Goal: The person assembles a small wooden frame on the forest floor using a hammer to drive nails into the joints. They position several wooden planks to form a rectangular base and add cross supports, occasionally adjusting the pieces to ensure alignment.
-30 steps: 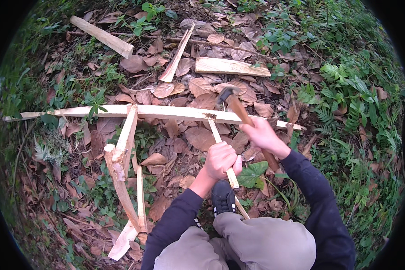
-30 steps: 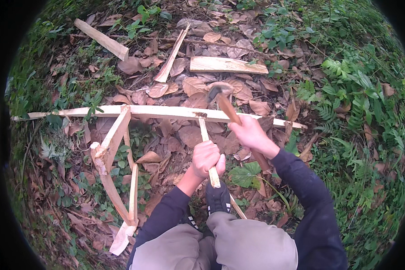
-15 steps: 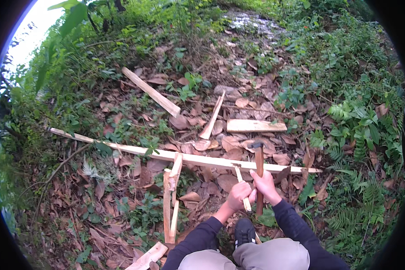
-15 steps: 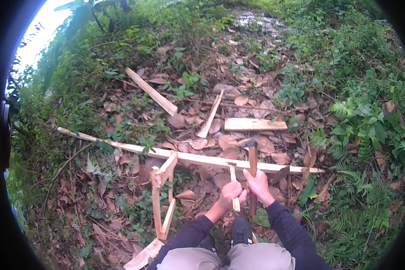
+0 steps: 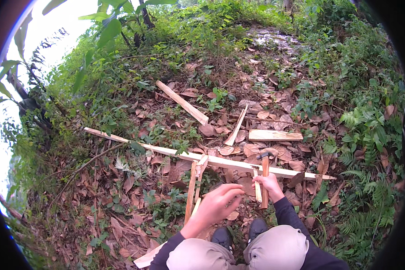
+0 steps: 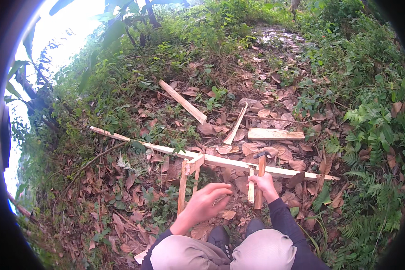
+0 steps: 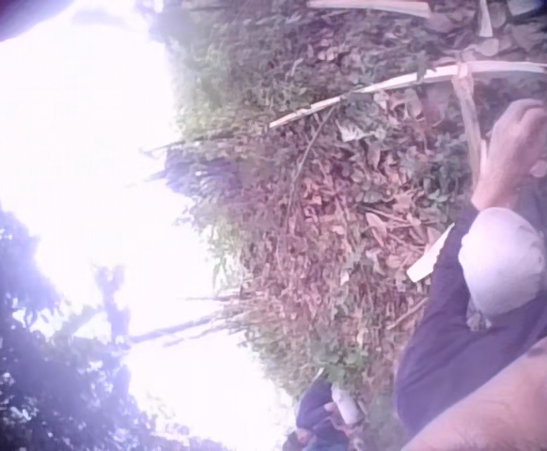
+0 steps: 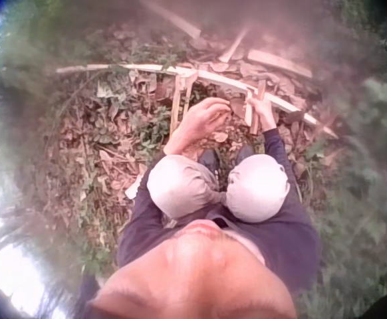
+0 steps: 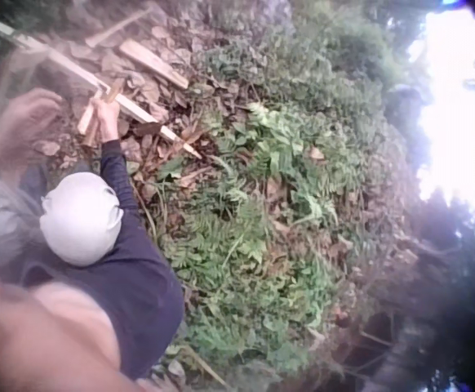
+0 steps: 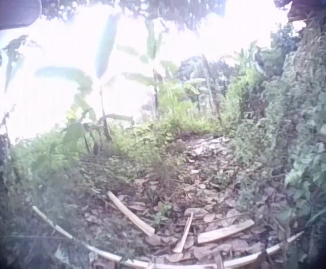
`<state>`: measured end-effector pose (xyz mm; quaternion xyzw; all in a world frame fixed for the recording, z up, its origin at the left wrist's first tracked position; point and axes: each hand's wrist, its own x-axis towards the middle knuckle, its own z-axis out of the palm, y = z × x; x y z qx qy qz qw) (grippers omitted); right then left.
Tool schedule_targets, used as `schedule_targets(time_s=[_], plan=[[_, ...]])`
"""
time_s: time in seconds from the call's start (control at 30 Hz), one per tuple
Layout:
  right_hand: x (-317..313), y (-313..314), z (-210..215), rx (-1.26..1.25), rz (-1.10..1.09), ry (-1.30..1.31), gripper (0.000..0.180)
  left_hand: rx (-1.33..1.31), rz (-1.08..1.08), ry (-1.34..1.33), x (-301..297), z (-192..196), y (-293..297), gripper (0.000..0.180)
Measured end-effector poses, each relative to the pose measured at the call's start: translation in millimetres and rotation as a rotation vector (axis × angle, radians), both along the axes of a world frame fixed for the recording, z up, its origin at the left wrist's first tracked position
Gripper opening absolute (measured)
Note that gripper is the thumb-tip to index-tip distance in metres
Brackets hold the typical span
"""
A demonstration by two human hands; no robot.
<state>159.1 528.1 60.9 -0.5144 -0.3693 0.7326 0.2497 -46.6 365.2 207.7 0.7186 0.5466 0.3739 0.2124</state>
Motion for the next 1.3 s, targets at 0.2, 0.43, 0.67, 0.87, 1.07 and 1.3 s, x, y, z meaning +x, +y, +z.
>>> schedule_targets(time_s=[0.2, 0.43, 0.67, 0.87, 1.07, 1.3], plan=[[0.3, 1.5, 0.5, 0.021, -0.006, 0.019, 0.016, -0.126, 0.775, 0.193, -50.4, 27.3, -5.2, 0.07], [-5.4, 2.8, 10.4, 0.075, -0.005, -0.001, 0.018, -0.229, 0.755, 0.085, -63.1, -28.6, 3.6, 0.052], [-0.7, 6.9, 7.0, 0.098, -0.036, -0.014, 0.018, -0.271, 0.756, 0.036, -59.2, -24.5, 3.8, 0.05], [-4.2, 13.1, -0.6, 0.098, -0.081, 0.024, 0.02, -0.212, 0.718, 0.007, -58.3, -28.6, 4.8, 0.053], [-0.6, 9.3, -5.4, 0.029, -0.073, 0.023, 0.017, -0.16, 0.717, -0.117, -51.2, -26.1, 0.6, 0.057], [9.0, 8.4, 32.9, 0.116, -0.043, 0.063, 0.019, -0.032, 0.675, -0.203, -35.8, -26.7, -35.1, 0.062]])
